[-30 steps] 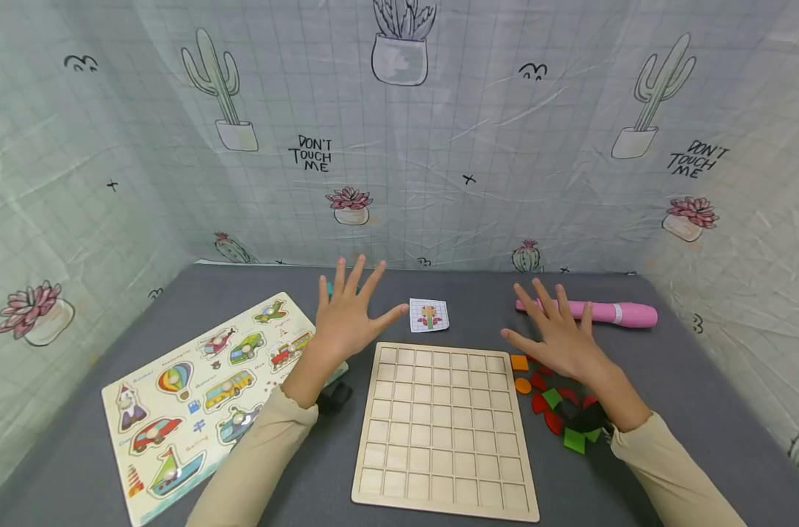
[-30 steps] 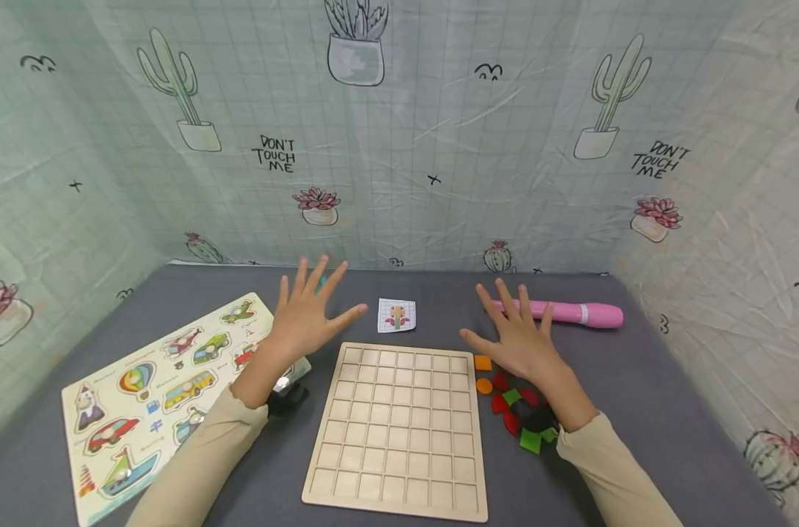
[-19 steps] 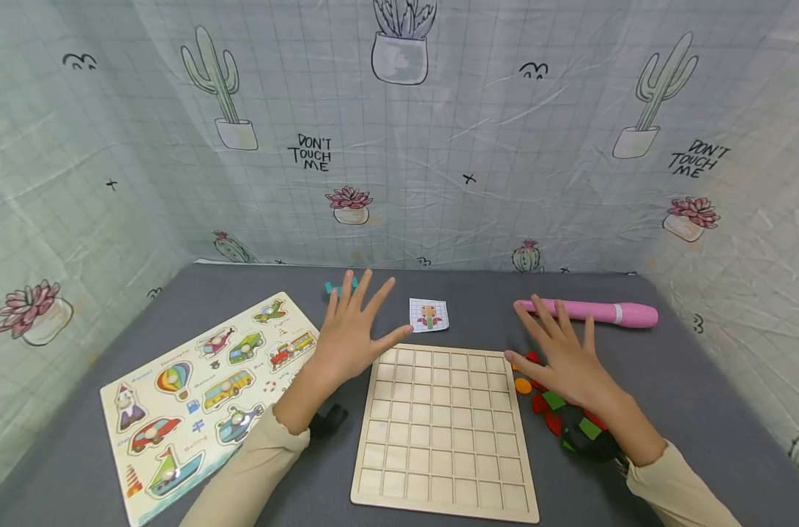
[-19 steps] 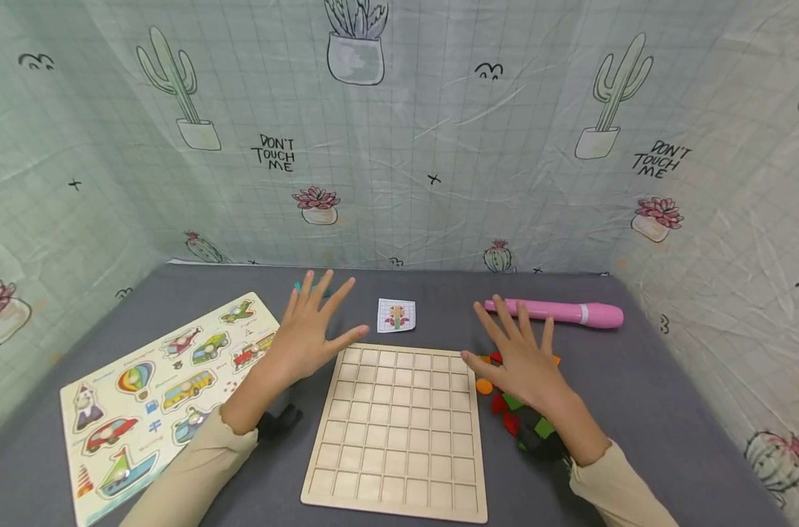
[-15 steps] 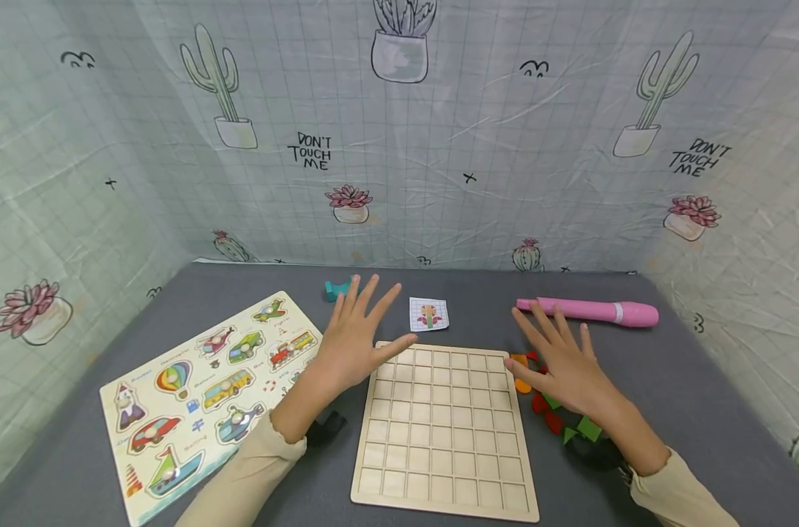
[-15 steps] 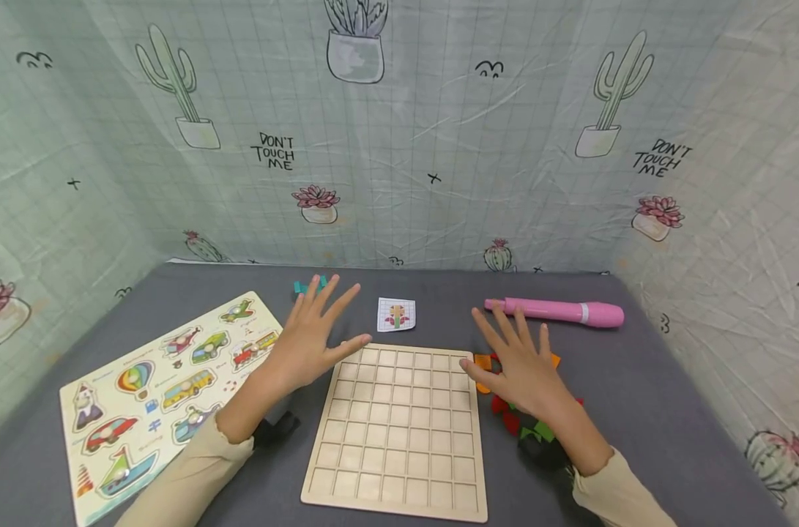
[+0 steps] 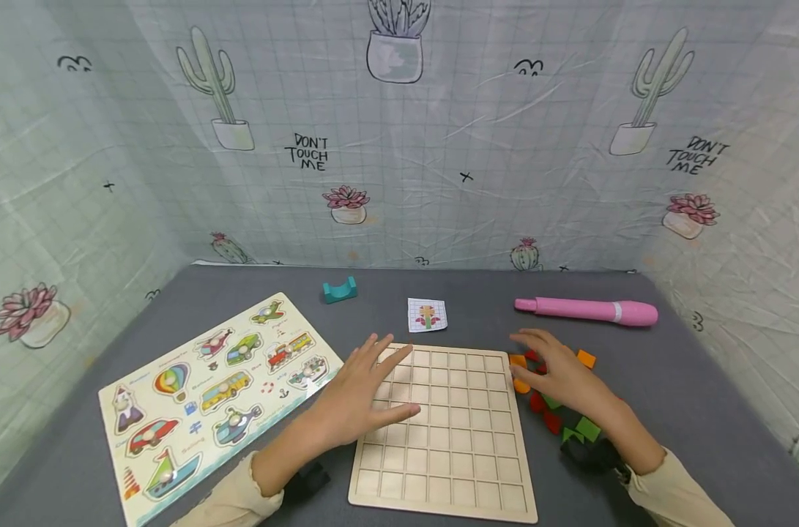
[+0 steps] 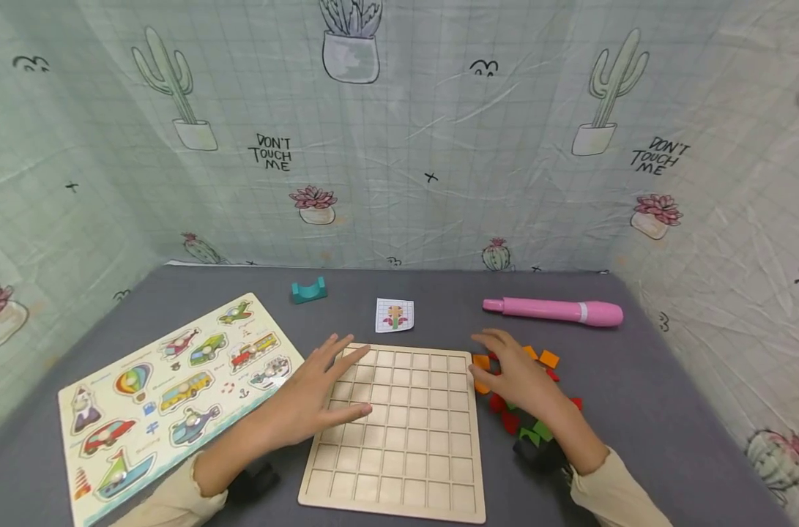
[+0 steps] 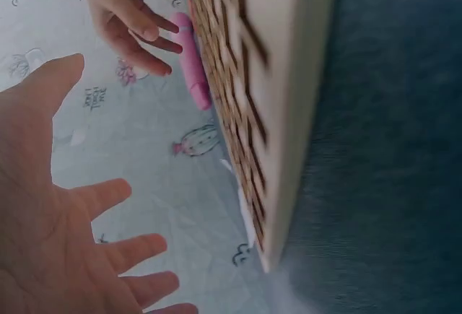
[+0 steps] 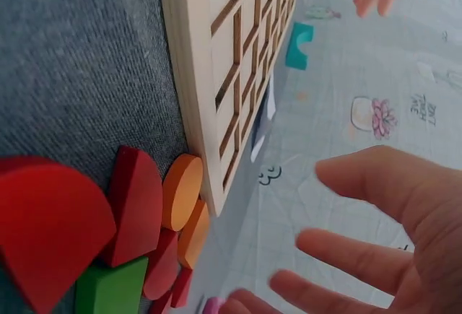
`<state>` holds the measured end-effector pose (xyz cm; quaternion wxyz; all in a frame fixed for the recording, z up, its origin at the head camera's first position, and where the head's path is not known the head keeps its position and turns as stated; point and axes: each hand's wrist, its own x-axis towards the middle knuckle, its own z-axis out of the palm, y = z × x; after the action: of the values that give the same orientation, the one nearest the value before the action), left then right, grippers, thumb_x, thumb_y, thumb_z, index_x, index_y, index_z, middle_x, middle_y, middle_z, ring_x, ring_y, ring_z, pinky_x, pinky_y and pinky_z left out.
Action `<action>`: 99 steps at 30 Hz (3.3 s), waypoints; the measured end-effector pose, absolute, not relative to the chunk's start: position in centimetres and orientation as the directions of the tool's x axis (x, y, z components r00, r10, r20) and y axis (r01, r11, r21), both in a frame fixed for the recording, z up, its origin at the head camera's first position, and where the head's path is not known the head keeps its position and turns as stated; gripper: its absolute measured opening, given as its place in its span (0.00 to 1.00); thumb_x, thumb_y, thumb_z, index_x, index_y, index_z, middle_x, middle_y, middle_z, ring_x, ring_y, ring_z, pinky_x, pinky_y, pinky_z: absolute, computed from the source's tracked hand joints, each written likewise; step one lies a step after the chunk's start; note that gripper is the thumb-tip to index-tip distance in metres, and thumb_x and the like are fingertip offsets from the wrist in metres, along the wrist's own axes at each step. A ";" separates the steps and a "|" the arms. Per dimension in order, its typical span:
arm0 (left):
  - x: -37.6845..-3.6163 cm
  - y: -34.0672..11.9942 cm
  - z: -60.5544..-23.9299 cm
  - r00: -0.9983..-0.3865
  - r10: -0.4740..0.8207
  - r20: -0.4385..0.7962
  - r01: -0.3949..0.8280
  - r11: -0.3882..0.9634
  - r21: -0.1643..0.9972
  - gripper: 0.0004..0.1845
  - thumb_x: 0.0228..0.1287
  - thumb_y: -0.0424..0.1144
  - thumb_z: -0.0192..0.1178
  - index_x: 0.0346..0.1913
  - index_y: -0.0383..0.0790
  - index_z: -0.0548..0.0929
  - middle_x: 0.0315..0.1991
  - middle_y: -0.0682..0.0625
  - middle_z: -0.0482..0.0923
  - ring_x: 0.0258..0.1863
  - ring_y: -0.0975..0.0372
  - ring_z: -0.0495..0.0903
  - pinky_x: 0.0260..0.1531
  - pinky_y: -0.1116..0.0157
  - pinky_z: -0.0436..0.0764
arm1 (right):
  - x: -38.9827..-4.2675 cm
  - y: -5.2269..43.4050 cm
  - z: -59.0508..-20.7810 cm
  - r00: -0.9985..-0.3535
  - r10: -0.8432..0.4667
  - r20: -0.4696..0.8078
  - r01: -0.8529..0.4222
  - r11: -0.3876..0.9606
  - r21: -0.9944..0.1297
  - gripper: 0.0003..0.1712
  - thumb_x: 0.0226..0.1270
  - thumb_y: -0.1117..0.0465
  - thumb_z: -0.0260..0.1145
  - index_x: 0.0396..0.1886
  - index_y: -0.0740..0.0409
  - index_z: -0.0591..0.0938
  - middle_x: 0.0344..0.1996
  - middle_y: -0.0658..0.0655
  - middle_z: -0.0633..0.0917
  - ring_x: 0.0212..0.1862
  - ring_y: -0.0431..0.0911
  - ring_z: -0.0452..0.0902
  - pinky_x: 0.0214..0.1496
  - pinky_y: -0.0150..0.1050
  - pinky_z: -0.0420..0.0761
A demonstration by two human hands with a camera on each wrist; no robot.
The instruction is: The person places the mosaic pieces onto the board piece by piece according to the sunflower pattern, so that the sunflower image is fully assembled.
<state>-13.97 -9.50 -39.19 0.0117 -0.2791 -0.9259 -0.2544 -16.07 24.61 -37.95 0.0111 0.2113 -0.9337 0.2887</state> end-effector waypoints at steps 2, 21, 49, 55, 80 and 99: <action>-13.7 -9.7 -39.6 -0.843 0.518 0.143 0.515 0.704 0.489 0.44 0.61 0.66 0.59 0.76 0.52 0.59 0.77 0.44 0.51 0.77 0.48 0.43 0.71 0.44 0.52 | -16.3 24.7 -38.1 -0.901 -0.404 0.157 -0.421 0.735 -0.531 0.24 0.66 0.62 0.67 0.58 0.70 0.77 0.60 0.73 0.73 0.57 0.66 0.72 0.52 0.60 0.76; -13.5 -12.1 -42.3 -0.770 0.637 -0.036 0.419 0.548 0.724 0.49 0.53 0.55 0.72 0.74 0.45 0.60 0.76 0.43 0.47 0.77 0.47 0.39 0.66 0.38 0.56 | -18.4 25.3 -39.2 -0.859 -0.495 0.129 -0.492 0.732 -0.471 0.12 0.62 0.68 0.69 0.44 0.68 0.84 0.44 0.65 0.83 0.42 0.56 0.77 0.40 0.47 0.77; -14.0 -12.1 -42.4 -0.759 0.651 -0.005 0.448 0.528 0.722 0.45 0.55 0.55 0.71 0.72 0.42 0.64 0.76 0.44 0.49 0.77 0.47 0.39 0.67 0.37 0.55 | -18.8 25.2 -39.0 -0.895 -0.433 0.109 -0.428 0.761 -0.489 0.14 0.57 0.71 0.69 0.44 0.70 0.84 0.33 0.58 0.79 0.29 0.43 0.69 0.29 0.35 0.72; -14.0 -12.3 -42.5 -0.758 0.653 -0.005 0.452 0.530 0.717 0.45 0.55 0.55 0.71 0.72 0.43 0.64 0.76 0.44 0.48 0.77 0.46 0.39 0.66 0.37 0.55 | -18.6 24.8 -38.6 -0.900 -0.423 0.101 -0.413 0.757 -0.506 0.15 0.58 0.70 0.70 0.45 0.72 0.83 0.35 0.60 0.80 0.29 0.42 0.70 0.28 0.34 0.73; -13.9 -12.2 -42.5 -0.748 0.663 -0.007 0.455 0.522 0.721 0.44 0.56 0.54 0.71 0.72 0.43 0.64 0.76 0.45 0.48 0.77 0.48 0.39 0.67 0.39 0.55 | -18.9 19.4 -37.9 -0.821 -0.562 0.102 -0.516 0.652 -0.556 0.16 0.57 0.71 0.70 0.46 0.71 0.83 0.37 0.59 0.80 0.33 0.45 0.76 0.34 0.33 0.78; -13.9 -12.1 -42.6 -0.750 0.661 -0.014 0.448 0.524 0.724 0.45 0.55 0.54 0.71 0.72 0.43 0.65 0.76 0.45 0.49 0.77 0.49 0.39 0.68 0.39 0.54 | -18.9 15.5 -39.4 -0.762 -0.639 0.102 -0.568 0.585 -0.578 0.12 0.56 0.71 0.71 0.41 0.68 0.83 0.31 0.55 0.79 0.29 0.43 0.74 0.32 0.30 0.76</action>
<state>-13.91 -12.14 -42.56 -0.1451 -0.3222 -0.8608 -0.3663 -18.91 15.55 -39.40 -0.0586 0.3397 -0.8884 0.3031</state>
